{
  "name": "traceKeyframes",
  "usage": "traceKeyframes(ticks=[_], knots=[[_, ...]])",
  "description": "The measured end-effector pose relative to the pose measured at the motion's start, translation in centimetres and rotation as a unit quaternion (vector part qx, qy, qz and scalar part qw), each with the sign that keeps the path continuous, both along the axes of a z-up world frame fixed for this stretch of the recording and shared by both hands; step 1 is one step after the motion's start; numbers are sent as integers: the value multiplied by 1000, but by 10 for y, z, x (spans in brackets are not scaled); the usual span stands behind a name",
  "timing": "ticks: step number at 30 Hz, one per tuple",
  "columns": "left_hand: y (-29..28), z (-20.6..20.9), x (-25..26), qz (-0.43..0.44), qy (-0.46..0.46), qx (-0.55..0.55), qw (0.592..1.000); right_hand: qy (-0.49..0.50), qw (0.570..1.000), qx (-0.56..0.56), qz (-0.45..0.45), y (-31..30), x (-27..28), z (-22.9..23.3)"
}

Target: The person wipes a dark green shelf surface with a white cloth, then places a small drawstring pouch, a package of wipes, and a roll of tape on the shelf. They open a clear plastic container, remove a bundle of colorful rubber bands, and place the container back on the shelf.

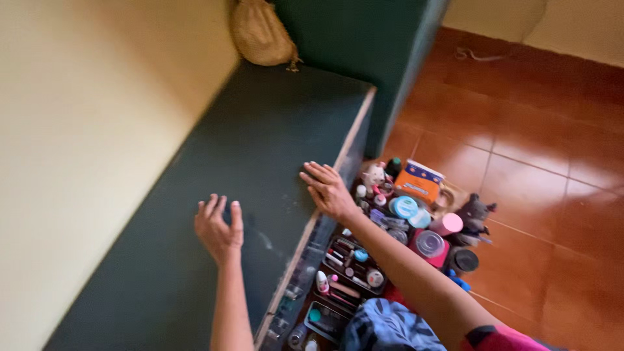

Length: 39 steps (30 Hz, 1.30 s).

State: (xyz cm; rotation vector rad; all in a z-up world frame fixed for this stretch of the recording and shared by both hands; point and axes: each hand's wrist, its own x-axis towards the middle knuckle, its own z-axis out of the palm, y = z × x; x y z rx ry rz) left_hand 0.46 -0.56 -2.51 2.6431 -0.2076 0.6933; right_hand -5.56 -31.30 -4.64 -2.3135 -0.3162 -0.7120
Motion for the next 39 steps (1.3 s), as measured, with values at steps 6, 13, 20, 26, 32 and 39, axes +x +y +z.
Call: traceKeyframes(ticks=[6, 13, 20, 26, 32, 39], knots=[[-7, -3, 2, 8, -11, 24, 1000, 13, 1000, -7, 16, -8, -4, 10], [-17, -2, 0, 27, -18, 49, 998, -14, 995, 11, 103, -43, -10, -13], [-25, 3, 1, 44, -1, 60, 997, 18, 939, 172, -297, -190, -35, -178], [-45, 14, 1, 34, -3, 48, 998, 187, 915, 66, -351, -327, -55, -306], [-43, 3, 10, 24, 4, 88, 996, 477, 796, 178, -329, -400, -62, -379], [-30, -18, 17, 0, 12, 85, 996, 592, 701, 166, -361, -415, -40, -445]])
